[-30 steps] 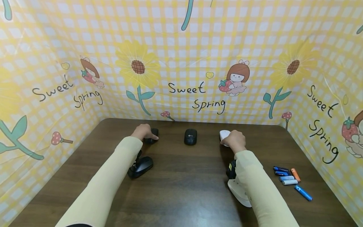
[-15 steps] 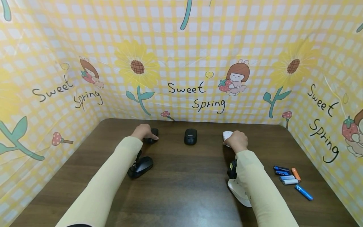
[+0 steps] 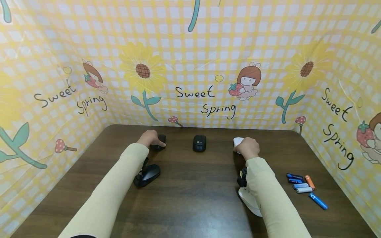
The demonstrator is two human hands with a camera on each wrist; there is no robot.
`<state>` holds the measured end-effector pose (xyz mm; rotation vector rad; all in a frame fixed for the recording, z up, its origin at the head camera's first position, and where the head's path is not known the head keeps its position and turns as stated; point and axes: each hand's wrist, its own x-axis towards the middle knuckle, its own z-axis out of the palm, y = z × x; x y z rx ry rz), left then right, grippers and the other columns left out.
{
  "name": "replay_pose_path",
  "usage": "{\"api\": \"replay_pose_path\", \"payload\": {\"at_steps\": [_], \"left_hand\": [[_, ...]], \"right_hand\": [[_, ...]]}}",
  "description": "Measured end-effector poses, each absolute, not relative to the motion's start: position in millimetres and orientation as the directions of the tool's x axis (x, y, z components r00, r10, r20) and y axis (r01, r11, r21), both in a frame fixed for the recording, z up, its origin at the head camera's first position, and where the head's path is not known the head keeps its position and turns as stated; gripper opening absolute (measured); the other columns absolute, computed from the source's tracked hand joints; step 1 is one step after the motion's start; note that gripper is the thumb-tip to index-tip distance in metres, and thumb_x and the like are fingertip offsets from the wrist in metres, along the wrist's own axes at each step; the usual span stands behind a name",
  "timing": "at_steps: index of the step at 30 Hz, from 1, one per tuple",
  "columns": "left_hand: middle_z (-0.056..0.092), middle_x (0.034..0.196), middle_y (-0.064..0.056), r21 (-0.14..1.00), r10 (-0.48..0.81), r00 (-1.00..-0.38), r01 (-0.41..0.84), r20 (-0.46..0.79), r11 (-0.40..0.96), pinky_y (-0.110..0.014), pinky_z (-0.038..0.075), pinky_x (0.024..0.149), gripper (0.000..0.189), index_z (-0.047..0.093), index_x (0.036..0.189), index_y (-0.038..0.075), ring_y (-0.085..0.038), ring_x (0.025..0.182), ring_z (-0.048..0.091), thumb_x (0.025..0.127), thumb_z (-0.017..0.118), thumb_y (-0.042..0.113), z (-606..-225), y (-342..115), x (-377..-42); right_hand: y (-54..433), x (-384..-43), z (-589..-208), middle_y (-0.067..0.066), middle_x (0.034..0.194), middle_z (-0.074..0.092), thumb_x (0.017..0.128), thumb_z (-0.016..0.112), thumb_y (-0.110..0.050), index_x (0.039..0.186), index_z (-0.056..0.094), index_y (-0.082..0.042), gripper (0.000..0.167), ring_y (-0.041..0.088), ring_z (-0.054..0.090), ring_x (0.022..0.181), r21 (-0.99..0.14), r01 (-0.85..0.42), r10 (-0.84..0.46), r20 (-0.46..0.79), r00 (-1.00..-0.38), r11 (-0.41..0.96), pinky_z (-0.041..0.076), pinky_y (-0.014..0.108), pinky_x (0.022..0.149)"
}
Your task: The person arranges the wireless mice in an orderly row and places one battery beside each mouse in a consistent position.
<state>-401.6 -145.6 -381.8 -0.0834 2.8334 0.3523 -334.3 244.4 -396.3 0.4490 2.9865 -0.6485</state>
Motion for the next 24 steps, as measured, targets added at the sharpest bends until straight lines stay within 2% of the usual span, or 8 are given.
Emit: {"api": "replay_pose_path", "payload": {"at_steps": [9,19,24], "left_hand": [[0.044,0.139,-0.028,0.230,0.013,-0.953,-0.060,-0.301,0.971,-0.048,0.041,0.098,0.076,0.051,0.135,-0.004,-0.042,0.122,0.047,0.083,0.076,0.045,-380.6,-144.8,-402.4],[0.045,0.138,-0.028,0.233,0.002,-0.949,-0.075,-0.317,0.970,-0.049,0.041,0.098,0.079,0.049,0.136,-0.004,-0.041,0.121,0.048,0.081,0.077,0.046,-389.4,-147.2,-413.2],[0.046,0.137,-0.028,0.234,-0.005,-0.947,-0.085,-0.321,0.969,-0.048,0.041,0.098,0.079,0.050,0.135,-0.004,-0.040,0.121,0.048,0.081,0.077,0.046,-388.8,-146.6,-413.1]], "right_hand": [[246.0,-332.0,-400.8,0.030,0.100,0.059,0.075,0.079,-0.035,0.108,0.059,0.014,0.062,0.041,0.058,0.087,-0.418,0.314,0.297,-0.107,-0.949,0.853,0.048,0.046,0.070],[243.7,-332.2,-400.4,0.030,0.104,0.059,0.073,0.081,-0.036,0.112,0.058,0.013,0.066,0.039,0.059,0.090,-0.431,0.393,0.379,-0.122,-0.917,0.812,0.049,0.045,0.069],[240.9,-330.8,-400.6,0.030,0.105,0.061,0.073,0.082,-0.034,0.112,0.060,0.012,0.063,0.040,0.060,0.092,-0.461,0.409,0.404,-0.114,-0.908,0.787,0.050,0.046,0.071]]}}
